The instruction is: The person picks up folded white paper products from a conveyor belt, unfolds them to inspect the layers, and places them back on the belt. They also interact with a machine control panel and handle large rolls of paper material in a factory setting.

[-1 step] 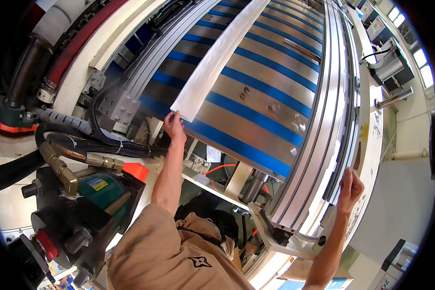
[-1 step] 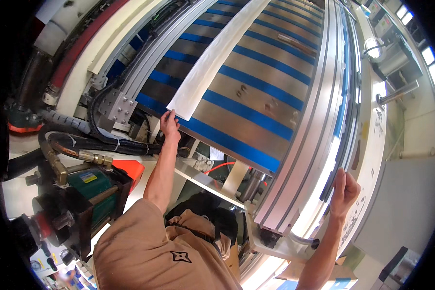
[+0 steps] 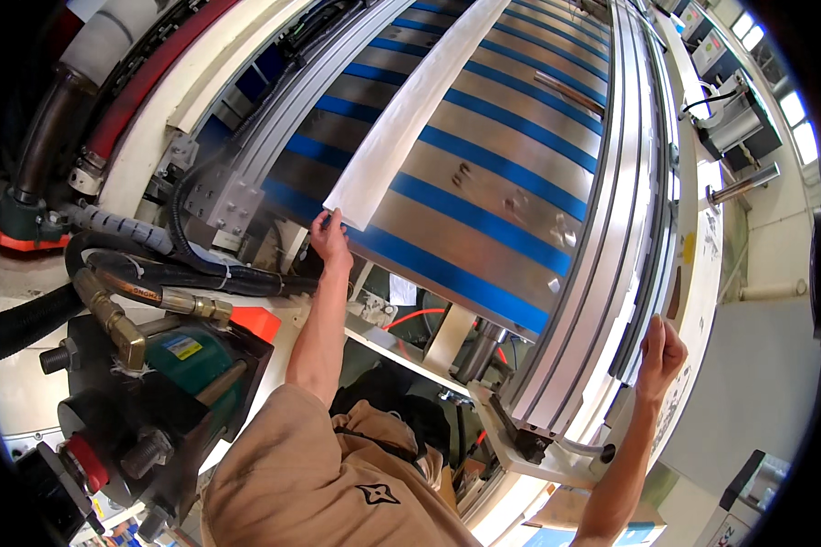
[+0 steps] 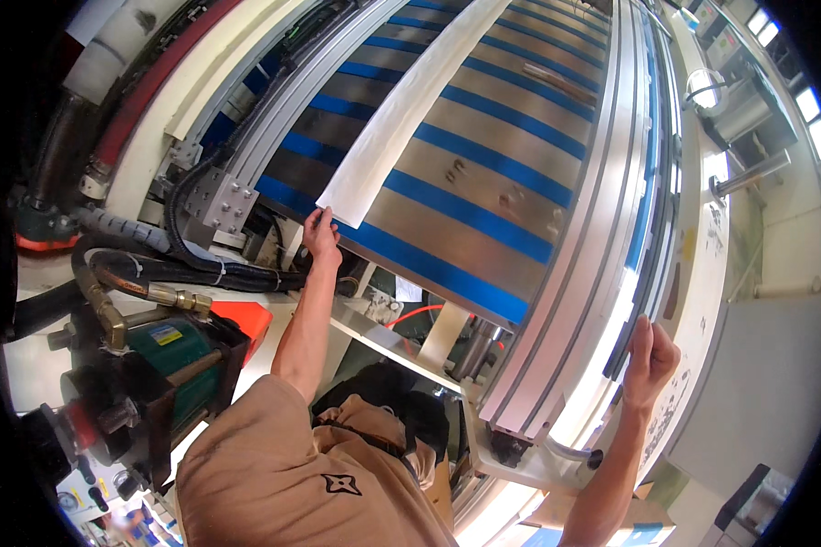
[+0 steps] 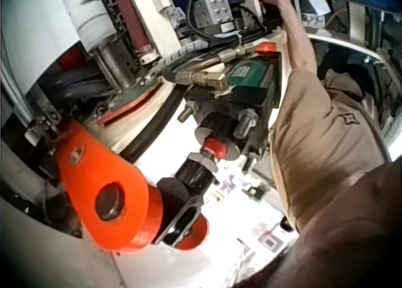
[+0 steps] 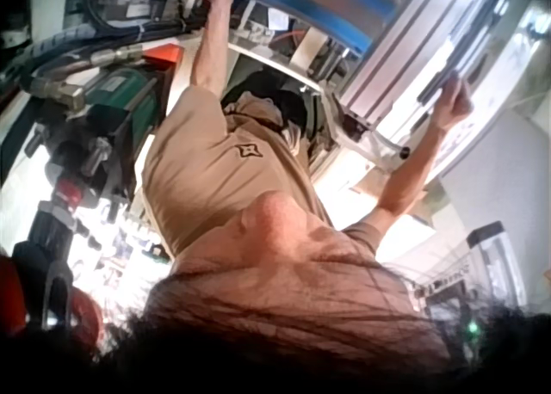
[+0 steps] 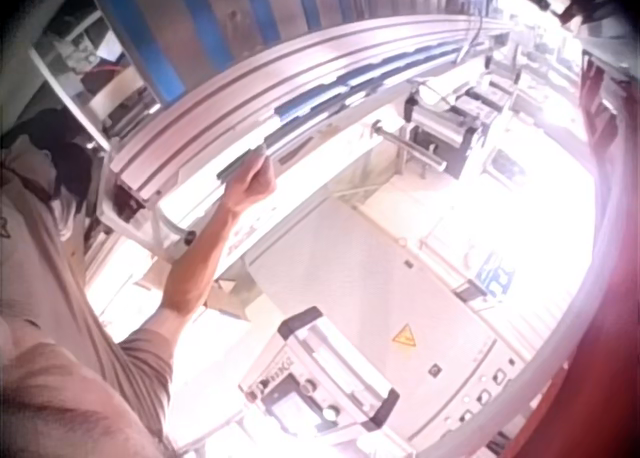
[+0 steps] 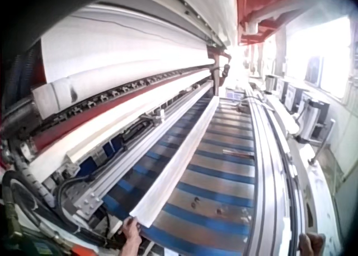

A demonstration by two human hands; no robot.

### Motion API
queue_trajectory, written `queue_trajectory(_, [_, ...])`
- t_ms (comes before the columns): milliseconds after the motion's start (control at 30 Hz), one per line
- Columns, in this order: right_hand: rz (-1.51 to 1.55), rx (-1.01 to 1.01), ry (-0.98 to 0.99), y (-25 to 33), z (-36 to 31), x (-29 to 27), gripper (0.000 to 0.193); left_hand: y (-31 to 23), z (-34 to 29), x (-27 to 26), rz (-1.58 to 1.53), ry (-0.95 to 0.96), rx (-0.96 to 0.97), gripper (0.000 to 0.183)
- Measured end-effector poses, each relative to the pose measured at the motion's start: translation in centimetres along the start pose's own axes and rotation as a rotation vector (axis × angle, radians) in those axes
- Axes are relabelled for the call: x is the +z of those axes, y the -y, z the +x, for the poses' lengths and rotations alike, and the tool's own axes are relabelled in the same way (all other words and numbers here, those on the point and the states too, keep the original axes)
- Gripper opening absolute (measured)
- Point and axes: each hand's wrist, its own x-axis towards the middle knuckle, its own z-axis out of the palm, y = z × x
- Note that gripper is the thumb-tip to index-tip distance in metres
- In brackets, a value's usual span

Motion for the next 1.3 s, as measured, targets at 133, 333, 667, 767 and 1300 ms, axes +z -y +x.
queue_trajectory(133, [0.034,-0.016,0.012,-0.1,0.1,0.1,0.048,1.3,-1.7,0.6,0.091,0.055,0.140,0.019])
queue_trajectory(333, [0.034,0.004,0.022,0.2,0.0,0.0,0.049,3.1,-8.5,2.5,0.316,0.218,0.471,0.017])
queue_trajectory(667, [-0.011,0.020,0.030,0.1,0.0,-0.1,0.050,6.2,-16.9,4.5,0.188,0.364,0.380,0.013])
queue_trajectory(767, [-0.006,0.010,0.037,0.1,0.0,-0.1,0.050,6.9,-18.2,4.8,0.153,0.406,0.349,0.012])
queue_trajectory(1300, [0.026,-0.003,0.042,0.7,-0.2,0.3,0.051,10.2,-19.7,0.9,0.005,0.499,-0.133,0.018])
